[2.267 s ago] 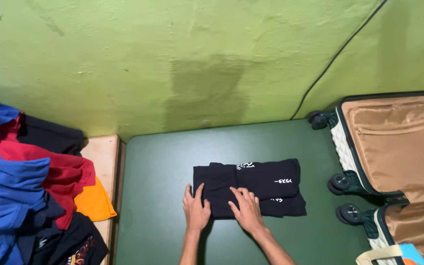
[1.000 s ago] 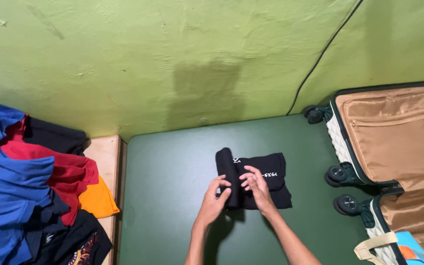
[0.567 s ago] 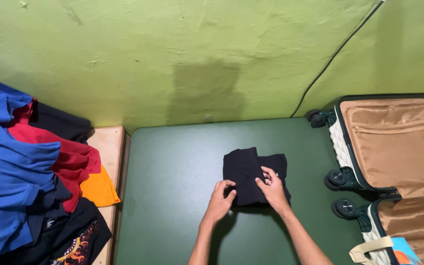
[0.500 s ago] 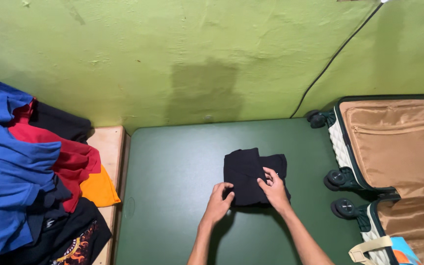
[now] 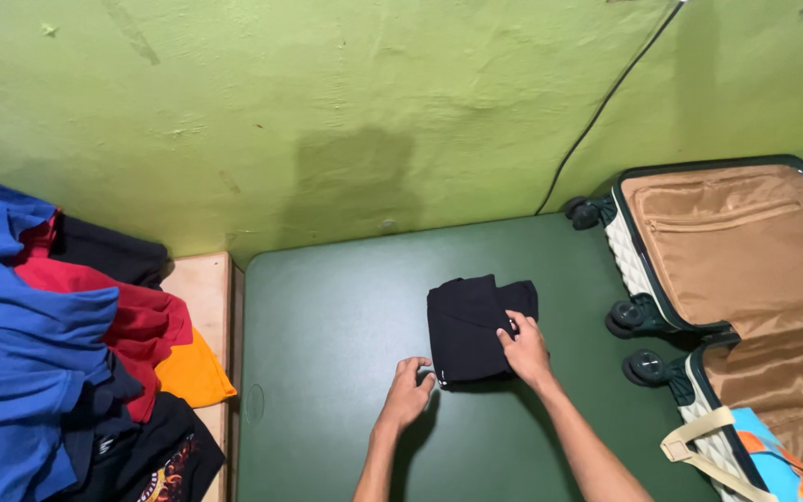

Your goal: The person folds a black shirt and a blue shirt by hand on a green surface, then places the folded black shirt into an open suitcase.

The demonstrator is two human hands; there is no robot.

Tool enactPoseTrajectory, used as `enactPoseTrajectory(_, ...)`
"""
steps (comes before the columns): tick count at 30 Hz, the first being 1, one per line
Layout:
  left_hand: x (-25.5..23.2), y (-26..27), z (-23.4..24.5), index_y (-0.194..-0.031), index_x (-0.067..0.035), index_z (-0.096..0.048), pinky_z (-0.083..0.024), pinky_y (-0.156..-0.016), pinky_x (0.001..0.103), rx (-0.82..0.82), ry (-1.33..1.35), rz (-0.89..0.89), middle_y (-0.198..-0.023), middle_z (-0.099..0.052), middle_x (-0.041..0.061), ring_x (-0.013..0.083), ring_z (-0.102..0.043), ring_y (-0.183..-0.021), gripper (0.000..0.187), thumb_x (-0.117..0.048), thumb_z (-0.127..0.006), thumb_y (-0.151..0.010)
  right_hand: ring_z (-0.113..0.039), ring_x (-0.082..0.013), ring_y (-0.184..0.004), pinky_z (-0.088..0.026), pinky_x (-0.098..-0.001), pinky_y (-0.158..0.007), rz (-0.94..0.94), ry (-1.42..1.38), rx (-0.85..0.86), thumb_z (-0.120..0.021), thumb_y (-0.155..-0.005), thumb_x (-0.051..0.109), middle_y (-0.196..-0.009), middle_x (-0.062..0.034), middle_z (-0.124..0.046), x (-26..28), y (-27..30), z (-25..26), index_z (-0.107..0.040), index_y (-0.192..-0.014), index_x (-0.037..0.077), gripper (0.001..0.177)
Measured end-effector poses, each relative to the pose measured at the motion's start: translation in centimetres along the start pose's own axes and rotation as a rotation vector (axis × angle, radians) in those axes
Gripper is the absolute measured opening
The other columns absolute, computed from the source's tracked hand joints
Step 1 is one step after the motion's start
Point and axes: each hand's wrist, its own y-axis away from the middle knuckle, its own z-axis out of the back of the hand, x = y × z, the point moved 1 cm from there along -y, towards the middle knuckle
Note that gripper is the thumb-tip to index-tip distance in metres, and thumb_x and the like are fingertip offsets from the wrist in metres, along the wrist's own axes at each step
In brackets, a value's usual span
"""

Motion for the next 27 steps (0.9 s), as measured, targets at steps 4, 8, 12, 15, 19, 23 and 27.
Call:
enactPoseTrajectory(4, -0.5, -0.6, -0.6, -0.128, -0.013, -0.061, -0.044, -0.111, 0.038, -0.019, -0.023, -0.032, -0.139, -0.052, 0.014, 0.0326, -0.054, -0.131, 0.034, -0.021, -0.062, -0.095, -0.064, -0.0226, -0.084, -0.055, -0.0358, -0.080, -0.014, 0.016, -0.049, -0.075, -0.088, 0.017, -0.106, -0.0101, -0.065, -1.5, -0.1, -0.2, -0.064, -0.132, 0.010, 0.046)
enactPoseTrajectory(8, -1.9, -1.6, -2.0, -0.144, -0.021, -0.052, -0.043, -0.112, 0.042, -0.034, -0.088, -0.022, -0.146, -0.043, 0.017, 0.0377, -0.049, -0.134, 0.048, -0.019, -0.058, -0.097, -0.065, -0.0215, -0.086, -0.056, -0.0355, -0.081, 0.009, -0.004, -0.051, -0.076, -0.088, 0.018, -0.106, -0.0112, -0.066, -3.8, -1.1, -0.2, -0.065, -0.131, 0.009, 0.045)
enactPoseTrajectory(12, -2.7, -3.2, -3.9, -0.152, -0.029, -0.046, -0.047, -0.108, 0.043, -0.059, -0.198, 0.024, -0.145, -0.046, 0.018, 0.0393, -0.058, -0.125, 0.055, -0.021, -0.055, -0.098, -0.067, -0.0259, -0.088, -0.057, -0.0368, -0.085, -0.142, -0.005, 0.038, -0.078, -0.087, 0.021, -0.111, -0.0116, -0.070, -5.4, -1.7, 0.3, -0.061, -0.138, 0.013, 0.055)
enactPoseTrajectory(15, -2.7, -4.3, -6.0, -0.155, -0.027, -0.042, -0.047, -0.108, 0.045, -0.021, -0.332, 0.128, -0.137, -0.052, 0.020, 0.0406, -0.059, -0.121, 0.055, -0.022, -0.052, -0.101, -0.062, -0.0300, -0.112, -0.051, -0.0390, -0.098, -0.128, -0.048, 0.160, -0.078, -0.087, 0.028, -0.130, -0.0177, -0.062, -5.4, -1.7, 0.5, -0.049, -0.147, 0.013, 0.068)
enactPoseTrajectory(19, -1.6, -4.2, -8.4, -0.150, -0.019, -0.050, -0.049, -0.104, 0.046, -0.053, -0.355, 0.080, -0.126, -0.057, 0.026, 0.0428, -0.061, -0.116, 0.053, -0.014, -0.052, -0.097, -0.033, -0.0397, -0.144, -0.028, -0.0468, -0.118, 0.060, 0.168, 0.287, -0.073, -0.088, 0.047, -0.163, -0.0190, -0.028, -3.1, -1.1, 2.2, -0.028, -0.156, 0.009, 0.089)
enactPoseTrajectory(23, -2.1, -1.9, -12.5, -0.138, -0.004, -0.059, -0.053, -0.097, 0.048, -0.116, -0.415, -0.040, -0.112, -0.064, 0.029, 0.0451, -0.066, -0.106, 0.045, -0.009, -0.055, -0.093, -0.017, -0.0420, -0.148, -0.013, -0.0587, -0.117, 0.174, 0.454, 0.217, -0.068, -0.092, 0.053, -0.162, -0.0259, -0.015, 0.7, 1.2, 4.1, -0.033, -0.154, 0.011, 0.083)
enactPoseTrajectory(27, -5.9, 0.5, -14.1, -0.117, -0.002, -0.070, -0.052, -0.102, 0.047, 0.010, -0.353, -0.066, -0.123, -0.070, 0.022, 0.0414, -0.066, -0.116, 0.029, -0.009, -0.058, -0.092, -0.028, -0.0353, -0.150, -0.018, -0.0573, -0.125, 0.235, 0.399, 0.184, -0.061, -0.092, 0.053, -0.162, -0.0137, -0.028, 0.3, 3.5, 4.5, -0.039, -0.153, 0.018, 0.073)
